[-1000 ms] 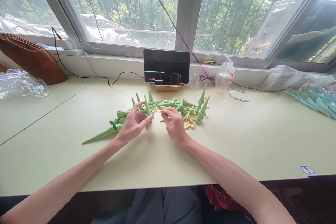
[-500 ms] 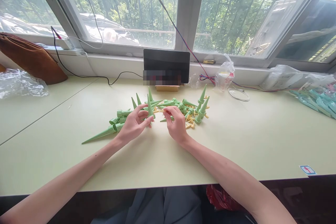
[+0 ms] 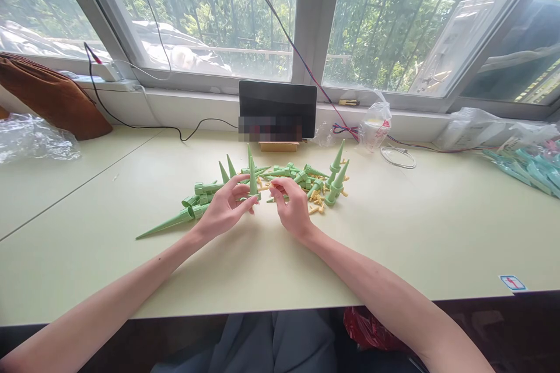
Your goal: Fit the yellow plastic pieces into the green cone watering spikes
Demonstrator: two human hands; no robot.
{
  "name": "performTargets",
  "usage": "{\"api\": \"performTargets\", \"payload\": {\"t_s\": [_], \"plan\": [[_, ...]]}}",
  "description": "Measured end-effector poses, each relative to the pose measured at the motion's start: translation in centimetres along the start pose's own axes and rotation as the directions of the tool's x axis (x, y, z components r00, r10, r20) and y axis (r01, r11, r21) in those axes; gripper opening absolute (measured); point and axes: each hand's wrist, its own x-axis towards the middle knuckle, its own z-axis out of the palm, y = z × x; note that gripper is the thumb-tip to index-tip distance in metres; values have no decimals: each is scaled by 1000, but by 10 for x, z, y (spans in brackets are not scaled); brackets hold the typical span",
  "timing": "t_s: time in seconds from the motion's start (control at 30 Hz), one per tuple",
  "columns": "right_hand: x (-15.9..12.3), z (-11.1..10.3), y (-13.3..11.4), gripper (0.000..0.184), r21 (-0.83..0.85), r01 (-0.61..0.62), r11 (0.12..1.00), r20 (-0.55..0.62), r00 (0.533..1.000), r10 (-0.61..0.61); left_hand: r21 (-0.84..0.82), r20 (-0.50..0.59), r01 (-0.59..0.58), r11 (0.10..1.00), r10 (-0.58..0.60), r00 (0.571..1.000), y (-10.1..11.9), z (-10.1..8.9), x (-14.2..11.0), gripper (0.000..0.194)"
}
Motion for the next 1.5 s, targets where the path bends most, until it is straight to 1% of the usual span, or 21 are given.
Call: {"api": "performTargets", "payload": {"t_s": [0.43, 0.77, 1.23, 1.5], "plan": [[-1, 1, 0, 14, 43, -10, 999, 29, 1000, 8, 1, 36, -17, 1000, 17, 999, 0, 0, 0, 48], [-1, 0, 0, 13, 52, 2, 999, 33, 999, -4, 30, 33, -6, 1000, 5, 999, -1, -2, -1, 48], [-1, 0, -1, 17, 32, 35, 999, 63, 997, -37, 32, 46, -7, 999, 5, 999, 1, -1, -1, 48], [0, 0, 0, 16, 1, 29, 1000, 46, 999, -29, 40, 50, -34, 999, 32, 998, -1, -2, 0, 46]]}}
